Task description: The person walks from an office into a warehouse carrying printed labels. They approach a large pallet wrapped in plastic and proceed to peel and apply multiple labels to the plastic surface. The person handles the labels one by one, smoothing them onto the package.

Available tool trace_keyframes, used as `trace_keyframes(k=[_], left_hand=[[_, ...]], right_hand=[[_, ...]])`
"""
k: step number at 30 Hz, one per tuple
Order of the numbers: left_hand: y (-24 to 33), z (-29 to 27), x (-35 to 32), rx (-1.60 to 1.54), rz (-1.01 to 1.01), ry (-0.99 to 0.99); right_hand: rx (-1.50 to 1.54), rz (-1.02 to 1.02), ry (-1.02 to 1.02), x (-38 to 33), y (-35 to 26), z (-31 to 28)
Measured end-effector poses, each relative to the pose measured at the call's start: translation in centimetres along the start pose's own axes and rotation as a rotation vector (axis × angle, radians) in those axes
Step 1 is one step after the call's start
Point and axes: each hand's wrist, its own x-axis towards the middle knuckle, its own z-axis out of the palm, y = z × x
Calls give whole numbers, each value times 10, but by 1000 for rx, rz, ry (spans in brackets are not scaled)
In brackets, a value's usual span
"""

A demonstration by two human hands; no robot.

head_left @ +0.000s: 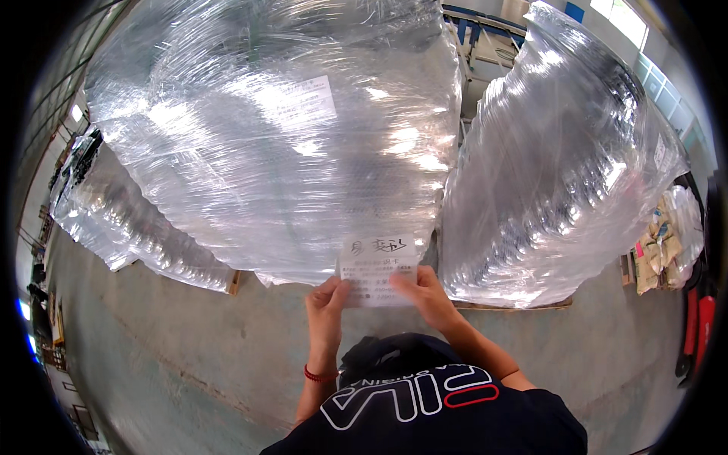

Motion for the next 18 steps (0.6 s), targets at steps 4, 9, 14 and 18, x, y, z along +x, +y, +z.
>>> trace_keyframes(k=[4, 9, 14, 18], left_hand=[[-3, -7, 14, 104, 9, 57], [5, -14, 26, -15, -1, -8], [3, -27, 35, -21, 28, -77], [11, -26, 33, -54, -31, -121]], right_hand=[[-10, -21, 204, 5, 0, -2], [-94, -194, 588, 7, -3, -25], [-37, -301, 621, -3, -4, -22], [-5, -279, 656, -10, 4, -21]])
